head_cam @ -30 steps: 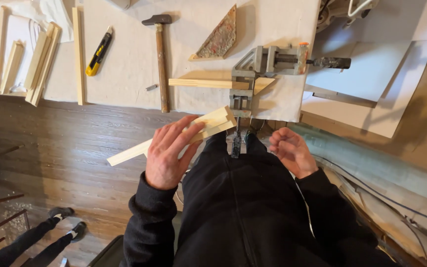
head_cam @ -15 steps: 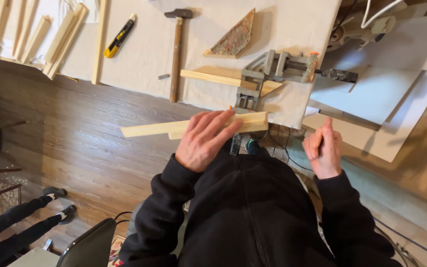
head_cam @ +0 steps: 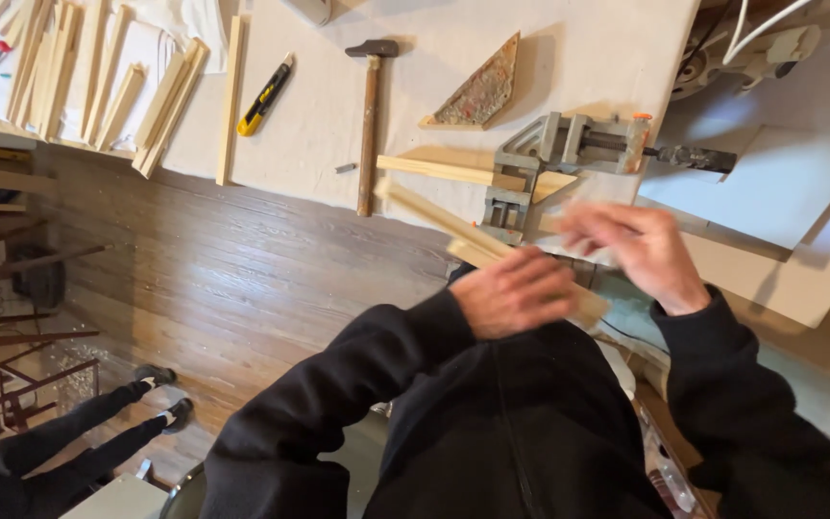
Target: Assembling wooden picture frames by gluing the corners and securing them in a corner clamp.
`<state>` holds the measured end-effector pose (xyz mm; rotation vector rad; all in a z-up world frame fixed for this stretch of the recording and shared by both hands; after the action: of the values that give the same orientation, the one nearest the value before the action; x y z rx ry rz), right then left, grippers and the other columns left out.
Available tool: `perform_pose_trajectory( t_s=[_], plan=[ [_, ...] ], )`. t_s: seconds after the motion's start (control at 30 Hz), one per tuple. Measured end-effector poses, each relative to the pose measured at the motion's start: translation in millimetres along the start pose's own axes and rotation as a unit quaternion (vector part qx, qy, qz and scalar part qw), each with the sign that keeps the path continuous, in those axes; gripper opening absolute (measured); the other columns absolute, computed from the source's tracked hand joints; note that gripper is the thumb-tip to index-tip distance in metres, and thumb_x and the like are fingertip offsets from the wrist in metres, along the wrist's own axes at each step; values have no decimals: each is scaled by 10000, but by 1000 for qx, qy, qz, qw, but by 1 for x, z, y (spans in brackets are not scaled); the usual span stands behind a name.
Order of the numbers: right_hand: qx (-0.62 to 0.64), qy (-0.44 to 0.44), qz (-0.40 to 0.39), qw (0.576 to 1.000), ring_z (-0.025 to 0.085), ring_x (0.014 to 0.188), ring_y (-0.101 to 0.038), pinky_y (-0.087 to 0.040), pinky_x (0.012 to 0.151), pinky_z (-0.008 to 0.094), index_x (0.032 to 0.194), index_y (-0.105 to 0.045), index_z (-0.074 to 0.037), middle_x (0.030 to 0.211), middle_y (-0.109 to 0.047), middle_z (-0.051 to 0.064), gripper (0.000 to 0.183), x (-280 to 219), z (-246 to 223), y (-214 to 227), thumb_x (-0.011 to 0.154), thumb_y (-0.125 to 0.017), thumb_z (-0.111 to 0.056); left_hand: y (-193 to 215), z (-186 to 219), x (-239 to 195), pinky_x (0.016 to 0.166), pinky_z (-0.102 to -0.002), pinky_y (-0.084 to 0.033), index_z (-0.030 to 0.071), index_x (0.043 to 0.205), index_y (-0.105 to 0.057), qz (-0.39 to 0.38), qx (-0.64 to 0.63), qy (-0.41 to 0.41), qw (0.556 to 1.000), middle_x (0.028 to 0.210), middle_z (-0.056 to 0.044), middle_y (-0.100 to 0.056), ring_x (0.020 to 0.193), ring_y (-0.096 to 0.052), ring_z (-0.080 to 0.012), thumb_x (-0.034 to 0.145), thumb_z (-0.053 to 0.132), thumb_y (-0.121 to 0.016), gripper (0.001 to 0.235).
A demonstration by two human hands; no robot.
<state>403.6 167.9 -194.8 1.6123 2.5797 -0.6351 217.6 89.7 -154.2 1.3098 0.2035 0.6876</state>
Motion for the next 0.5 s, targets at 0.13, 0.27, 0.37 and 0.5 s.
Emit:
perform_pose_trajectory(
  t_s=[0.13,0.27,0.37,0.5],
  plan=[
    [-113,-124,-127,978,91,906,-723,-601,818,247,1524,-399,-156,1051,-749,55,686,37,-18,-49,895,-672,-125,-36,9,14,1109,-430,-481,124,1154,-577,-7,-40,-82,996,1287,-88,-604,1226,-602,-256,896,231,-610,281],
    [-107,-184,-158,964,123,829,-654,-556,760,287,1578,-356,-162,967,-702,87,816,46,4,-54,858,-737,-107,-53,2,16,1042,-423,-487,115,1170,-576,-25,-90,-127,987,1269,-97,-593,1180,-608,-265,914,255,-606,293],
    [-107,-193,-145,965,129,809,-627,-543,734,304,1572,-392,-139,949,-683,78,809,57,8,-51,850,-756,-106,-42,-13,13,1003,-420,-489,115,1212,-561,15,-103,-140,985,1311,-113,-574,1190,-608,-271,918,238,-588,320],
    [-112,-195,-129,966,133,874,-691,-595,787,305,1539,-402,-123,987,-714,74,801,73,10,-49,820,-755,-102,-23,-33,10,1106,-423,-467,84,1324,-592,38,-82,-154,984,1418,-136,-568,1281,-593,-285,965,208,-580,380]
  ],
)
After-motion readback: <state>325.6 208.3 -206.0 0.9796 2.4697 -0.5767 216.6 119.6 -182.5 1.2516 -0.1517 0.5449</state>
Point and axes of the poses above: each hand's wrist, its own x-axis towards the middle knuckle, its own y-axis out of the back of the hand, z = x × y, the point moved 4 cm from there along x, towards the middle knuckle
